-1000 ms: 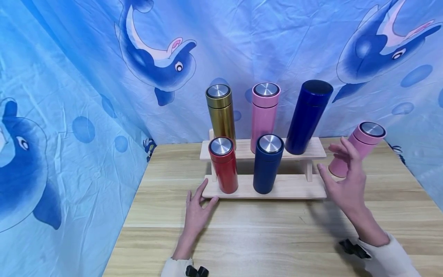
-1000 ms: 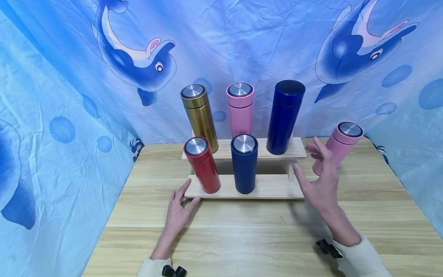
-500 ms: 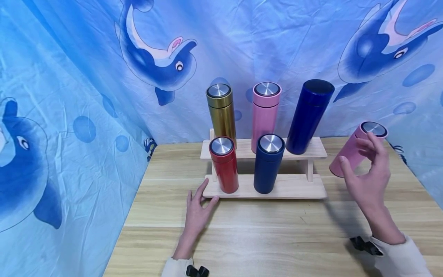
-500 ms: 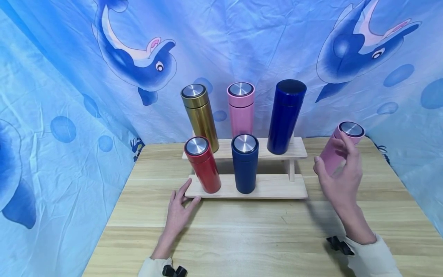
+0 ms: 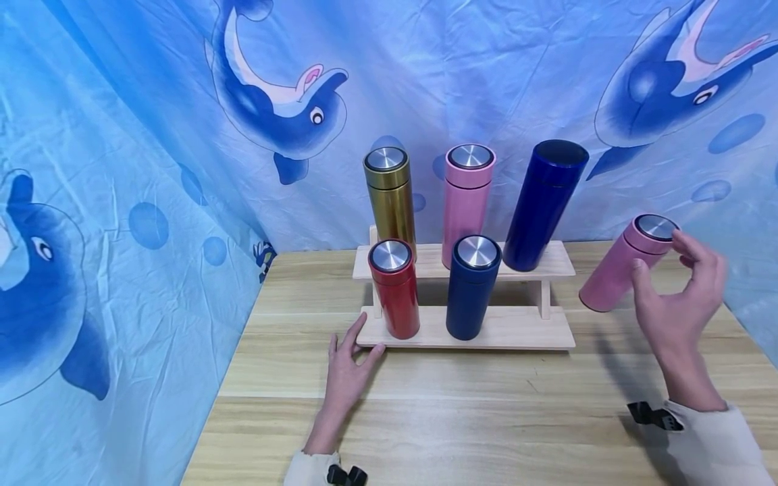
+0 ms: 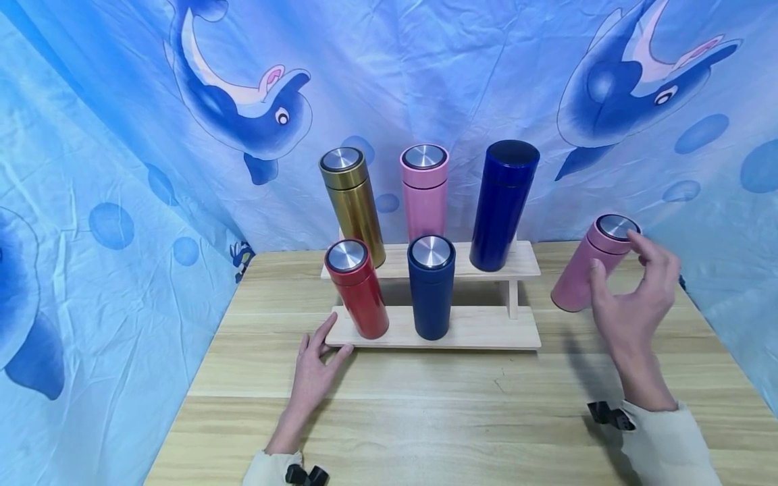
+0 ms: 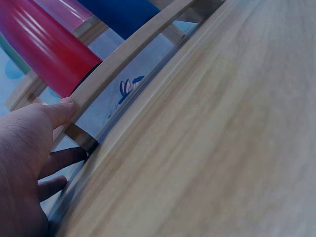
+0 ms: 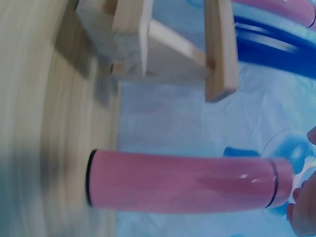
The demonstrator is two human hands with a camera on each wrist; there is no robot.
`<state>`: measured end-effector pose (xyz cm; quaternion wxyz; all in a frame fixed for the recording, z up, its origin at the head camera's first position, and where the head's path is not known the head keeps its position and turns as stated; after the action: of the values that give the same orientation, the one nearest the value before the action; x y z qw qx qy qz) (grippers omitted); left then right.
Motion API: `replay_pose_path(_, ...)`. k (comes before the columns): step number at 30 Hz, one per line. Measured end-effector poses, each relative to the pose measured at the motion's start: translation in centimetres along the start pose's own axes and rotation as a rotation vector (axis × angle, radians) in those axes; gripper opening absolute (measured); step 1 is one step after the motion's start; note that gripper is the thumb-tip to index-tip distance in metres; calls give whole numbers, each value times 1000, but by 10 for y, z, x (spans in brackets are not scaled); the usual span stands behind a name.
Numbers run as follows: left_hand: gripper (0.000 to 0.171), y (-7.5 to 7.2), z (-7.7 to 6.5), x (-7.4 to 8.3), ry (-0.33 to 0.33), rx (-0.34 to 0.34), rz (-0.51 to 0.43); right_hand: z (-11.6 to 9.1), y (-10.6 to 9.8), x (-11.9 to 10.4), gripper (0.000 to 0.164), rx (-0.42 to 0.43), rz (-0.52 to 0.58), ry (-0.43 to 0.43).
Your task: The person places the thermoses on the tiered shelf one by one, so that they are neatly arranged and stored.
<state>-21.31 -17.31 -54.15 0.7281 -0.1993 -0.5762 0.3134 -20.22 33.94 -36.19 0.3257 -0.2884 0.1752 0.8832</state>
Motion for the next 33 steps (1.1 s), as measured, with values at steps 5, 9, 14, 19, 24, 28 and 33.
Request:
replay_pose_path(5,76,3,0,-5,-12,5,0,1,-4,12,52,17,-41,-5)
replay_pose_path(9,75,5,0,-9,-8,31,13,2,-6,19,54,6,-52,-2)
replay_pose_path(14,74,2,0,-4,7,20,13,4,-9,37,61,-47,-71,30)
replay_pose_path(19,75,0,1,0,-40,-31,10,0,-17,84,69,-110,-115,110)
replay_pose_path(24,75,0,1,0,-1,7,3,-7,-15,100,80,-173,-134,153)
replay_pose_path(28,73,1,0,-3,31,36,12,-12,-12,105,87,-218,-162,145)
replay_pose_path(33,74,3,-1,-6,60,59,19,-15,-11,106,88,-240,-175,134)
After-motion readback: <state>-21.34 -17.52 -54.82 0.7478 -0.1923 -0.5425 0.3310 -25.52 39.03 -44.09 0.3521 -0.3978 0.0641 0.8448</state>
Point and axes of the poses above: each hand's wrist, its own z-axis towards the middle knuckle, its own y-axis out of the palm, x = y × z, the point moved 7 cm from there along z, towards the middle knuckle, and after that the axes turned 12 degrees about z, right-handed, at the moved point
